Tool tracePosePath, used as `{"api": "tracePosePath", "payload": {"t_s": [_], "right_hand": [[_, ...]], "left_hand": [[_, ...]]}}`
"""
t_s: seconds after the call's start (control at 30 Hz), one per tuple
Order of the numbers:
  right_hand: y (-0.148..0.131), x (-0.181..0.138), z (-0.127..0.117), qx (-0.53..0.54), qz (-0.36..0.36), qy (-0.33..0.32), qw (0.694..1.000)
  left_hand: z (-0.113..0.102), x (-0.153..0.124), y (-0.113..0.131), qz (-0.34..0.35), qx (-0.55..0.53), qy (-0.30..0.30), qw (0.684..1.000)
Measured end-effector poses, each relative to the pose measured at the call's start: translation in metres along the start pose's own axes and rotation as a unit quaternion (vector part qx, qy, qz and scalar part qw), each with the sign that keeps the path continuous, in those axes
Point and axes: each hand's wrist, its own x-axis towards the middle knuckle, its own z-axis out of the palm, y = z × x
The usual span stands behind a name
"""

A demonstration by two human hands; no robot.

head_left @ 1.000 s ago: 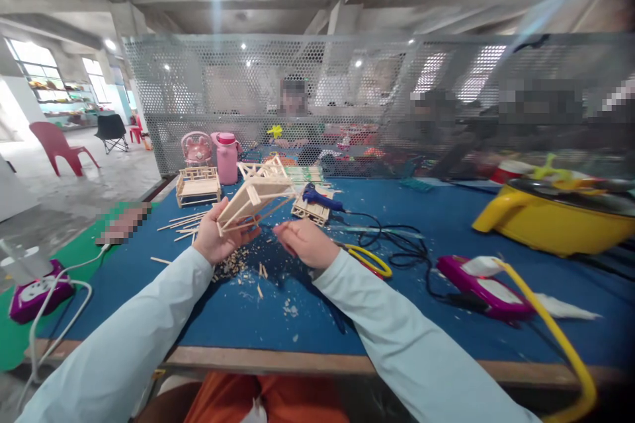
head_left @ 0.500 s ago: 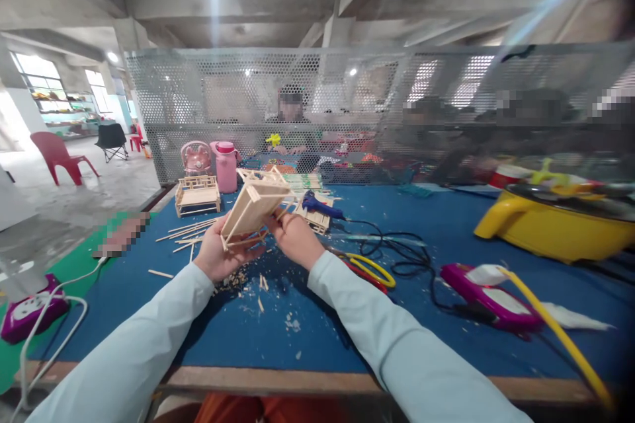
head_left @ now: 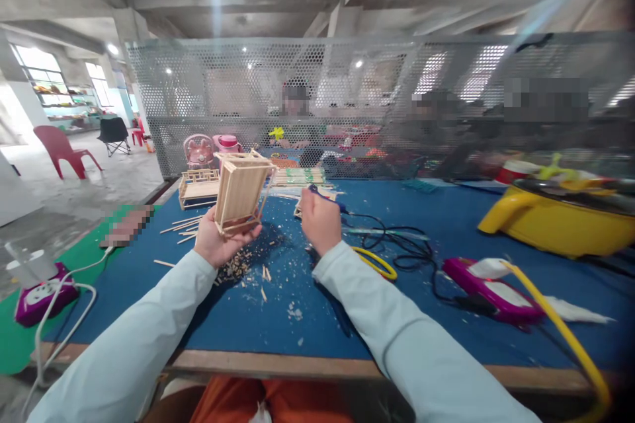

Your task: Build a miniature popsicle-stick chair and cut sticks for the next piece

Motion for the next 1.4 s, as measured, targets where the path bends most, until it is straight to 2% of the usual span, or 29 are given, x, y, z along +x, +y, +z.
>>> {"api": "tracePosePath", "payload": {"t_s": [0.1,0.17,0.2,0.27,0.33,0.37,0.4,0.43,0.5,0.6,0.63,0.7,0.77,0.83,0.93,1.0,1.07,1.13,1.2,1.3,1.37,1.4], "right_hand": [[0.018,0.011,0.003,0.117,0.1,-0.048,0.987],[0.021,0.01,0.004,0.265,0.15,-0.114,0.946],[0.019,0.006,0.003,0.351,0.176,-0.153,0.907],[0.008,-0.005,-0.001,0.518,0.213,-0.237,0.794],[-0.007,-0.018,-0.006,0.644,0.194,-0.315,0.67],[-0.015,-0.025,-0.008,0.682,0.169,-0.344,0.623],[-0.023,-0.031,-0.008,0.706,0.148,-0.362,0.591],[-0.03,-0.036,-0.008,0.72,0.14,-0.365,0.574],[-0.039,-0.041,-0.004,0.741,0.17,-0.327,0.561],[-0.037,-0.035,0.003,0.75,0.279,-0.219,0.558],[-0.033,-0.03,0.003,0.741,0.316,-0.193,0.56],[-0.023,-0.022,0.003,0.72,0.368,-0.164,0.565],[-0.015,-0.016,0.001,0.712,0.386,-0.165,0.562],[-0.012,-0.015,0.0,0.716,0.386,-0.182,0.553],[-0.015,-0.019,0.0,0.716,0.379,-0.206,0.549],[-0.017,-0.022,0.001,0.713,0.377,-0.212,0.552],[-0.017,-0.024,0.002,0.711,0.373,-0.212,0.557],[-0.016,-0.024,0.003,0.706,0.361,-0.21,0.572],[-0.016,-0.026,0.003,0.696,0.34,-0.215,0.595],[-0.018,-0.028,0.001,0.684,0.315,-0.237,0.614],[-0.019,-0.03,0.0,0.68,0.32,-0.247,0.611],[-0.02,-0.03,-0.001,0.677,0.332,-0.255,0.606]], "left_hand": [[-0.002,0.001,0.001,0.04,0.019,0.036,0.998],[-0.002,0.003,-0.003,0.072,0.054,0.072,0.993],[-0.003,0.004,-0.006,0.098,0.077,0.095,0.988],[-0.003,0.005,-0.013,0.179,0.127,0.133,0.967],[-0.002,0.004,-0.021,0.269,0.181,0.151,0.934],[-0.001,0.003,-0.025,0.304,0.206,0.153,0.917],[0.001,0.001,-0.029,0.329,0.232,0.153,0.903],[0.003,-0.001,-0.033,0.348,0.26,0.153,0.888],[0.007,-0.006,-0.041,0.374,0.322,0.15,0.857],[0.011,-0.013,-0.049,0.398,0.392,0.106,0.823],[0.011,-0.013,-0.049,0.402,0.385,0.086,0.826],[0.011,-0.012,-0.045,0.382,0.324,0.068,0.863],[0.009,-0.007,-0.036,0.298,0.248,0.084,0.918],[0.006,0.0,-0.023,0.169,0.215,0.087,0.958],[0.002,0.006,-0.009,0.046,0.221,0.062,0.972],[0.0,0.006,-0.004,0.028,0.236,0.062,0.969],[-0.001,0.004,-0.001,0.052,0.272,0.062,0.959],[-0.001,0.001,0.0,0.093,0.322,0.05,0.941],[-0.001,-0.001,0.002,0.099,0.356,0.037,0.929],[-0.003,-0.002,0.003,0.024,0.361,0.017,0.932],[-0.004,-0.002,0.002,-0.02,0.35,-0.007,0.936],[-0.006,-0.001,0.002,-0.012,0.343,-0.018,0.939]]}}
